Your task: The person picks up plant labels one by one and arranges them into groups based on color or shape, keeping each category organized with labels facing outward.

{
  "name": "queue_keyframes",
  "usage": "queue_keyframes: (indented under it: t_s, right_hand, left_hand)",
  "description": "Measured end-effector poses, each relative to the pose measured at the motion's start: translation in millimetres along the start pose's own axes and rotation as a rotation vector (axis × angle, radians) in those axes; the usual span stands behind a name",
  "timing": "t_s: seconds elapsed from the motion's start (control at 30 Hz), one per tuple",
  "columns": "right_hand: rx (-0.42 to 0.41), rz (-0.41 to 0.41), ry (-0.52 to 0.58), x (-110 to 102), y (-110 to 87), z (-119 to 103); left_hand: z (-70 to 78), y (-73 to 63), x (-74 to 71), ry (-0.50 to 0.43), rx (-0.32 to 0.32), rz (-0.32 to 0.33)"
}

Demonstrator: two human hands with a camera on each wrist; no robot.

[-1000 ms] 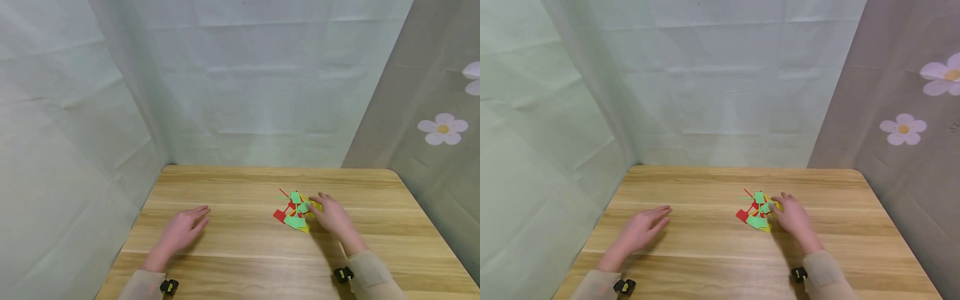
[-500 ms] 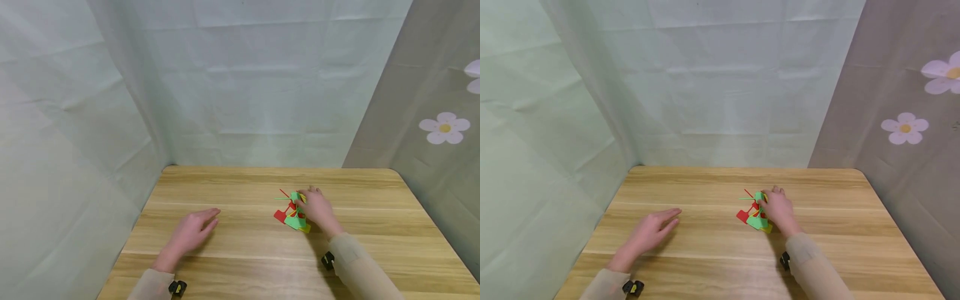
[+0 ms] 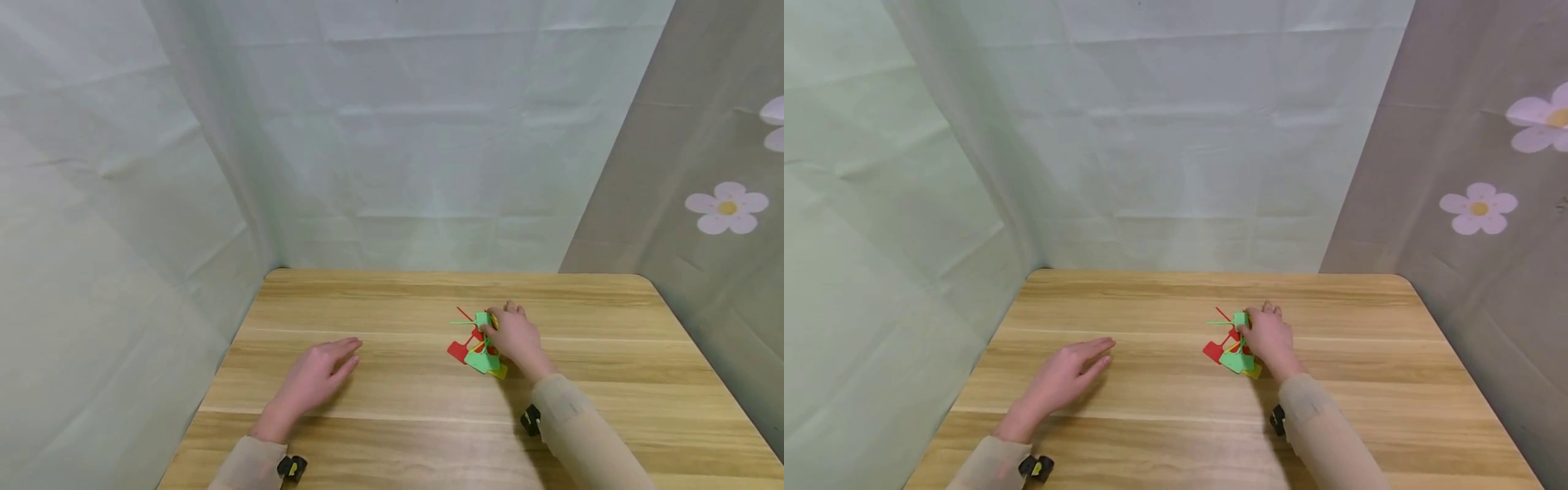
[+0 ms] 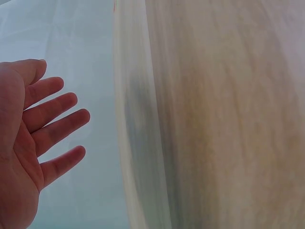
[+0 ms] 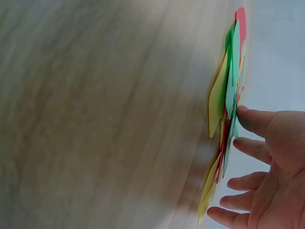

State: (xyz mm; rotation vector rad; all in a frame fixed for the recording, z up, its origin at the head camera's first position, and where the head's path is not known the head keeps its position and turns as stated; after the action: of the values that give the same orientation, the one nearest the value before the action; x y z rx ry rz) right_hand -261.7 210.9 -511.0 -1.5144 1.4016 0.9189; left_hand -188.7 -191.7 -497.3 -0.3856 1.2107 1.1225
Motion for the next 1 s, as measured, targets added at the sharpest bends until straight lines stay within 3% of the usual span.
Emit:
queue_keyframes:
  t_s: [0.5,0.8,1.0]
  right_hand:
    - [-0.004,0.032,0.024,1.6,2.8,-1.2]
    - [0.009,0.031,0.148,1.5,4.4,2.5]
    - [-0.052,0.014,0.216,-2.7,2.1,5.8]
  left_hand:
    - [-1.4,0.4,-0.6,0.002,-0.011,0.001]
    - [-0.7,-1.3,0.3,0.005,-0.016,-0.005]
    - [-0.9,-2.8,-0.3,-0.004,-0.018,-0.001]
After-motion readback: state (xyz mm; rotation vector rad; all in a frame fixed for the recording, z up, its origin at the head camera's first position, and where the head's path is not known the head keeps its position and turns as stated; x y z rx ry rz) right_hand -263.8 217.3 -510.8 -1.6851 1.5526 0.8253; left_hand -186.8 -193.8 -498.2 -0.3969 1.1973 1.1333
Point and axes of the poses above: each hand's wrist, its own y-axis towards the middle knuckle, its own x-axis out of the palm, z = x × y, the point moved 2 cm from there along y, towards the middle knuckle, and after that the axes turned 1 degree about x, right-handed, at the moved point
